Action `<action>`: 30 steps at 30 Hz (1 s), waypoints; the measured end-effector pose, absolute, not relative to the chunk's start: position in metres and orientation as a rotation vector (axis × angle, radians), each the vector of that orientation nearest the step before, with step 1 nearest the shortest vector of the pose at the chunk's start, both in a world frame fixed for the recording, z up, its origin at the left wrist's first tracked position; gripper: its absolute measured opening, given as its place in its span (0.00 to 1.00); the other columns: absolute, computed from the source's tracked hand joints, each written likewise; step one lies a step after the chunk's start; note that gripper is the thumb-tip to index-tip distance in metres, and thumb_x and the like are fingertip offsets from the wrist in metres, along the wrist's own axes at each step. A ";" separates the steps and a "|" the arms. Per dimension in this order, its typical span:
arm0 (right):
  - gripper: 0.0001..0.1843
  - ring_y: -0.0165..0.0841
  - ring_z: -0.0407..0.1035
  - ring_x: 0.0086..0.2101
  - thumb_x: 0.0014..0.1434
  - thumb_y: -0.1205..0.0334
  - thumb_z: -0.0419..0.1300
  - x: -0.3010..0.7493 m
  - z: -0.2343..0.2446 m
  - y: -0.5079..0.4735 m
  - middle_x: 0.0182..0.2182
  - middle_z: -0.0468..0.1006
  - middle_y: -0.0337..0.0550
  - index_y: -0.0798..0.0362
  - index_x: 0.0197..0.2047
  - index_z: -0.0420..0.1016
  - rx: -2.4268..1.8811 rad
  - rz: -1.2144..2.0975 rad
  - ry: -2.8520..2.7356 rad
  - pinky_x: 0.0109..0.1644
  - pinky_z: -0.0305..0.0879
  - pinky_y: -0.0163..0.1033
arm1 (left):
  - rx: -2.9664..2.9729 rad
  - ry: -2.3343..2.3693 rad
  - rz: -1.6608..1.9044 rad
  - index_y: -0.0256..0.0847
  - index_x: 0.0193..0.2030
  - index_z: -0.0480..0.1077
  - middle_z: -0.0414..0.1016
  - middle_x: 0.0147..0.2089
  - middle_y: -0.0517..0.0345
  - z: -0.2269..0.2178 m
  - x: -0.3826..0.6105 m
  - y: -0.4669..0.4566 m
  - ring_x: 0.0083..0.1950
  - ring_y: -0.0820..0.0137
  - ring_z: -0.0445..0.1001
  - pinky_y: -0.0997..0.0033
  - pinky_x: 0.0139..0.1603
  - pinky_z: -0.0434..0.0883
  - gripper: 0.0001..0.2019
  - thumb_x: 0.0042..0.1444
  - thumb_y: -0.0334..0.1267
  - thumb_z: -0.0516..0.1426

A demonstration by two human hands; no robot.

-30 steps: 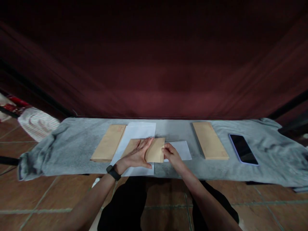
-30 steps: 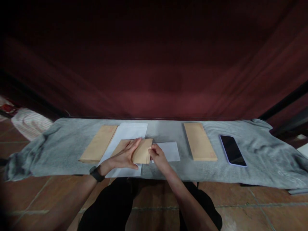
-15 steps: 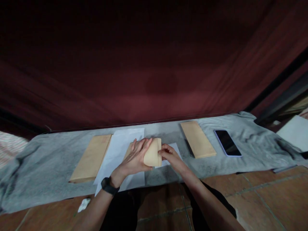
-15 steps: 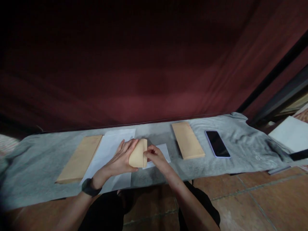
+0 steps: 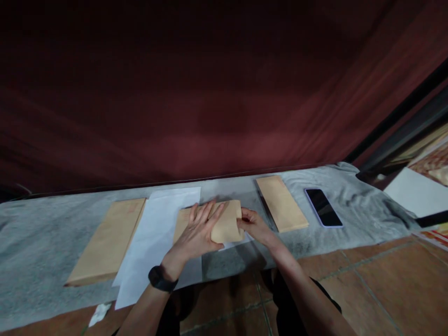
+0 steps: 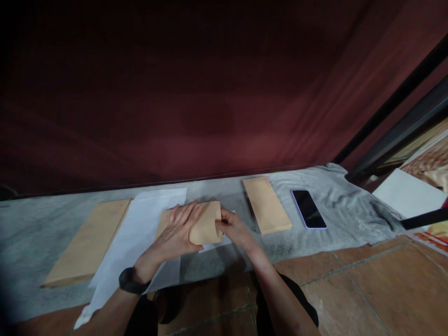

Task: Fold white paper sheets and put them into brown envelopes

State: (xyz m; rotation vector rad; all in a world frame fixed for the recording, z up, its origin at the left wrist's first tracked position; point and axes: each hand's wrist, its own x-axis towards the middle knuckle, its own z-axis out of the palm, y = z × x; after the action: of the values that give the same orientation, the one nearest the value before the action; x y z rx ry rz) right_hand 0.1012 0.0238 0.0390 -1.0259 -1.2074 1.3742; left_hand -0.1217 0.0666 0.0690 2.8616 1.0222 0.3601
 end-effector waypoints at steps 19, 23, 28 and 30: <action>0.13 0.35 0.76 0.37 0.52 0.56 0.67 0.110 0.028 0.030 0.35 0.83 0.37 0.50 0.41 0.79 -1.116 1.413 -1.127 0.45 0.70 0.39 | 2.968 1.035 0.434 0.46 0.75 0.49 0.55 0.71 0.38 0.073 -0.117 0.065 0.72 0.47 0.56 0.37 0.73 0.43 0.48 0.49 0.44 0.66; 0.12 0.34 0.75 0.33 0.50 0.58 0.66 0.115 0.022 0.031 0.30 0.81 0.36 0.51 0.38 0.78 -1.190 1.377 -1.100 0.38 0.69 0.37 | 2.979 1.022 0.429 0.47 0.75 0.49 0.54 0.72 0.38 0.072 -0.115 0.063 0.72 0.47 0.56 0.37 0.72 0.45 0.50 0.48 0.42 0.66; 0.10 0.33 0.74 0.31 0.50 0.59 0.64 0.117 0.016 0.029 0.28 0.80 0.35 0.50 0.37 0.75 -1.276 1.308 -1.110 0.35 0.69 0.36 | 3.004 1.007 0.441 0.49 0.75 0.51 0.58 0.70 0.40 0.071 -0.112 0.059 0.70 0.46 0.58 0.36 0.72 0.45 0.49 0.47 0.42 0.67; 0.10 0.33 0.74 0.30 0.50 0.60 0.62 0.117 0.016 0.028 0.29 0.80 0.35 0.50 0.38 0.74 -1.336 1.275 -1.106 0.35 0.69 0.36 | 3.014 0.995 0.458 0.49 0.75 0.51 0.59 0.69 0.41 0.071 -0.112 0.058 0.69 0.47 0.59 0.36 0.72 0.46 0.48 0.48 0.41 0.67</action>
State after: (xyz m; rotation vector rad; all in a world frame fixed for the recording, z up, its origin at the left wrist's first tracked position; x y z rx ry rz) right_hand 0.1166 0.0277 0.0156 -1.3355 -1.1061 1.2750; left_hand -0.1120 0.0577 0.0711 3.0136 0.9953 0.4580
